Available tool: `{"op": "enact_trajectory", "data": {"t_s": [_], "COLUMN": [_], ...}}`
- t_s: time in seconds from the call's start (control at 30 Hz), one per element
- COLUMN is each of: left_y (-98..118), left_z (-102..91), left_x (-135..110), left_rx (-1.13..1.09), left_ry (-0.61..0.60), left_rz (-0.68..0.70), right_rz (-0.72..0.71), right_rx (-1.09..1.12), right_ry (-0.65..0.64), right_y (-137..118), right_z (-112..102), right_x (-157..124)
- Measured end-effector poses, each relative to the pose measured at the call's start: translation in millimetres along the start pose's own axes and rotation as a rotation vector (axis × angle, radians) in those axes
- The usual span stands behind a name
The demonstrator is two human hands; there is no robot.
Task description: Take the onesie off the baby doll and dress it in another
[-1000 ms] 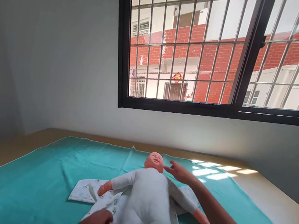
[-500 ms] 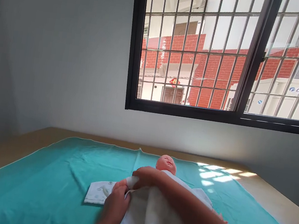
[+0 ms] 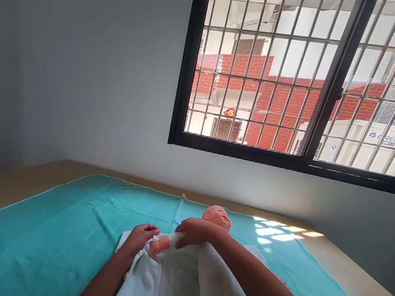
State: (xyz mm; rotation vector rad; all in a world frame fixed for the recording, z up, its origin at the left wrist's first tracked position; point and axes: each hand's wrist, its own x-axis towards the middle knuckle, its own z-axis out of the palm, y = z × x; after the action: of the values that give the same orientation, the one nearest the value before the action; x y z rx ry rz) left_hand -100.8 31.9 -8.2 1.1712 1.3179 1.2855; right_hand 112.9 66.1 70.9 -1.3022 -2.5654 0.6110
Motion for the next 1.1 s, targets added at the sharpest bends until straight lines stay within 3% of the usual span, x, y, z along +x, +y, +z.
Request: {"op": "enact_trajectory", "data": {"t_s": [0.1,0.23,0.37,0.47,0.5,0.53,0.63,0.73,0.87,1.1], "left_y": [3.3,3.3,-5.9,-15.9,-18.8,-21.1,-23.6,-21.0,-15.0,6.2], "left_z": [3.2,32.0,55.3,56.8,55.9,55.2,55.3,57.4,60.3,84.5], "left_x": [0.4,-7.1,-14.2,-12.0,-10.7,-9.7,-10.8,-17.0,-22.7,-13.8], "left_rx": [-0.001,-0.024,-0.056,-0.087,-0.099,-0.109,-0.126,-0.122,-0.113,-0.026], "left_ry": [-0.016,-0.04,-0.042,-0.026,-0.022,-0.019,-0.009,0.01,0.011,0.139], "left_rz": [0.016,0.078,0.113,0.092,0.087,0.082,0.07,0.058,0.026,0.035], "right_rz": [-0.051,-0.079,-0.081,0.096,0.292,0.384,0.485,0.49,0.454,0.181], "right_rx": [-0.14,-0.204,-0.183,-0.108,0.013,0.055,0.181,0.295,0.448,0.834], "right_ry": [-0.043,0.004,0.175,0.395,0.5,0.52,0.412,0.259,0.187,0.03], "right_y": [-3.8,-10.0,7.0,52.7,72.0,91.4,138.0,158.1,159.5,138.2], "right_z": [13.6,28.2,14.0,-10.5,-17.4,-22.7,-26.4,-19.3,-13.4,-23.5], "right_x": [8.9,15.9,-8.7,-51.0,-66.3,-80.7,-109.2,-110.0,-94.5,-100.8]}}
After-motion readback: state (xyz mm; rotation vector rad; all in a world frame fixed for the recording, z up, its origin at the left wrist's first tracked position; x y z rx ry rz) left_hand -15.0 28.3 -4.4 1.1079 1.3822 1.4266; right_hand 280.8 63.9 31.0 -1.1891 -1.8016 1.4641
